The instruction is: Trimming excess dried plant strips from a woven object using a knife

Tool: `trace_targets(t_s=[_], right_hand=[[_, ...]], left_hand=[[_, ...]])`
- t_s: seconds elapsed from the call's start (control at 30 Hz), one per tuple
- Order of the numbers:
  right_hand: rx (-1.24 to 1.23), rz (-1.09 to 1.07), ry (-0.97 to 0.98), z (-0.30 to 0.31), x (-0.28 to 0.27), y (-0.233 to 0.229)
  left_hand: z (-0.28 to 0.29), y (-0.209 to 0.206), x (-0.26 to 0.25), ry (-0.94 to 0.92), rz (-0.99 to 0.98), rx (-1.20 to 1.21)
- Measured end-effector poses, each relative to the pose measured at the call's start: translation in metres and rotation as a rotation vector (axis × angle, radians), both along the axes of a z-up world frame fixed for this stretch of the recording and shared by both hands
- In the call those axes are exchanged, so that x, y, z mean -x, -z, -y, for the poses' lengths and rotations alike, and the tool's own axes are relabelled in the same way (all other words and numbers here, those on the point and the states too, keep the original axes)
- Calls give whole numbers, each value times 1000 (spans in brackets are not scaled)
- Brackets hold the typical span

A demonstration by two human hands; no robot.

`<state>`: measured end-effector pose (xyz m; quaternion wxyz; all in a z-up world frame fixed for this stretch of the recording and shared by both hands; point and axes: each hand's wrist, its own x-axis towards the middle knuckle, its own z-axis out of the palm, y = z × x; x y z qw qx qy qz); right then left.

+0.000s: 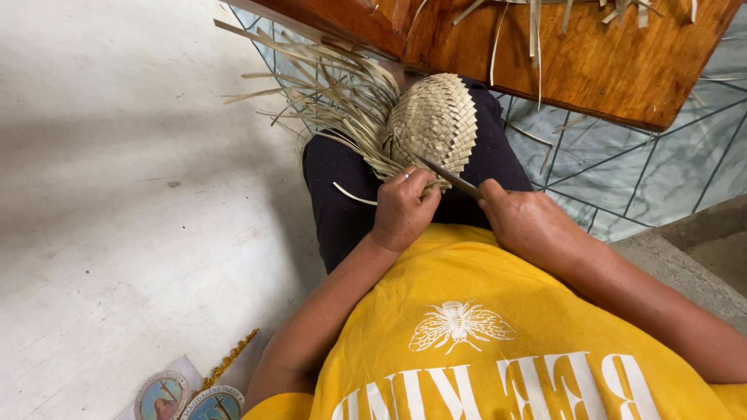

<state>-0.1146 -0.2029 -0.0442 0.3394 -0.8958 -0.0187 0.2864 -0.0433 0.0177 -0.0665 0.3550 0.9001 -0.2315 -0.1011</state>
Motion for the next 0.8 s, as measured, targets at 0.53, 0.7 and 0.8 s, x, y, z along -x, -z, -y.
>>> trace_targets(t_s=[0.53,0.7,0.8], right_hand=[[-382,1,71,6,-12,28],[-483,-61,243,45,-7,-5],[-280,-168,356,67,0,-17]], left_hand=[[89,-120,-56,-2,193,381],[187,-207,-102,434,536,390],[258,-168,-136,432,905,263]])
